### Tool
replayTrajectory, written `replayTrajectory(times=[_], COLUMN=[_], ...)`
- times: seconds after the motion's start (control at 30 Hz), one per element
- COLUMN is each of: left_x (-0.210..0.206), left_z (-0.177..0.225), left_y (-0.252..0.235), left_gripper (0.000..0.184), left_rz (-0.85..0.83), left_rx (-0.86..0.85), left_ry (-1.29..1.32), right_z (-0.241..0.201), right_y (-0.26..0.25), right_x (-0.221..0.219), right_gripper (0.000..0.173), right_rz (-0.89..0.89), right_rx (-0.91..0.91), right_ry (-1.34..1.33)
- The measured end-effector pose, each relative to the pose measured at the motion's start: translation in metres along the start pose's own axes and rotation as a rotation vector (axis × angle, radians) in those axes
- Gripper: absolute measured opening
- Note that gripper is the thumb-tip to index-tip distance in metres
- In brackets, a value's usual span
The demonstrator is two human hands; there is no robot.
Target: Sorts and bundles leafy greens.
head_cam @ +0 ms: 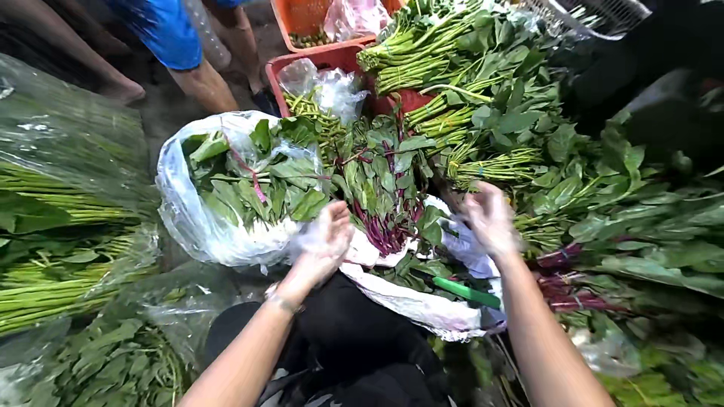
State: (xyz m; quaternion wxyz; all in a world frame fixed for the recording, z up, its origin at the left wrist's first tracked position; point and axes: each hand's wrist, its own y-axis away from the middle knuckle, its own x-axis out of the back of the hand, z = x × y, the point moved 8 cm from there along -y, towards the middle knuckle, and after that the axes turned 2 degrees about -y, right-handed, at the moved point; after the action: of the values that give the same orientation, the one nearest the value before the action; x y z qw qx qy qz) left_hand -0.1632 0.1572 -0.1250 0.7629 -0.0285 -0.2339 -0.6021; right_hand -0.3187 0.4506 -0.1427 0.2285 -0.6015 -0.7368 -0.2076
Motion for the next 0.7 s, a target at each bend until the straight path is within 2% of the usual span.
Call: replayTrajectory(times=[0.07,0.13,0.17,0.27,0.33,0.4,0.5,0.6,0.7], left_x=[-0.015,-0.023,-0.025,-0.028,-0.029,-0.030,-0.030,-0.039,-0.040], left_z=[-0.009,-0.017,-0.017,-0.024,-0.034,-0.035,-0.027,-0.033,-0.038], left_y=[-0.023,-0.038,-0.044,-0.058,-0.065,-0.070,-0.079,-0.090,-0.091], left_gripper=[0.062,0.051,0.045,0.042,0.041,0.041,0.046,0.047,0.050], left_rz=[0.002,0.031,0.019,-0.112,-0.158,-0.200,-0.254,-0.266,-0.257], left_rx=[0.211,0.339,0.383,0.470,0.519,0.547,0.503,0.436,0.497], left_ry=[0.009,0.017,0.002,-0.112,-0.123,-0.190,-0.374,-0.488,-0.425], right_z=[-0.010,-0.008,0.001,0.017,0.013,-0.004,-0.026,-0.004,0.016], right_y=[-0.042,-0.069,-0.081,-0.097,-0.093,-0.080,-0.063,-0.069,-0.083], right_x=[-0.037,-0.067,-0.081,-0.105,-0.109,-0.100,-0.083,-0.099,-0.123], right_gripper=[0.053,0.057,0.063,0.079,0.081,0.074,0.065,0.069,0.077], right_rz=[-0.088,-0.153,-0.164,-0.171,-0.221,-0.321,-0.292,-0.231,-0.214], right_rx=[-0.128,-0.253,-0.299,-0.397,-0.404,-0.321,-0.203,-0.320,-0.422], right_ry=[0.122,0.211,0.225,0.214,0.182,0.198,0.258,0.223,0.074])
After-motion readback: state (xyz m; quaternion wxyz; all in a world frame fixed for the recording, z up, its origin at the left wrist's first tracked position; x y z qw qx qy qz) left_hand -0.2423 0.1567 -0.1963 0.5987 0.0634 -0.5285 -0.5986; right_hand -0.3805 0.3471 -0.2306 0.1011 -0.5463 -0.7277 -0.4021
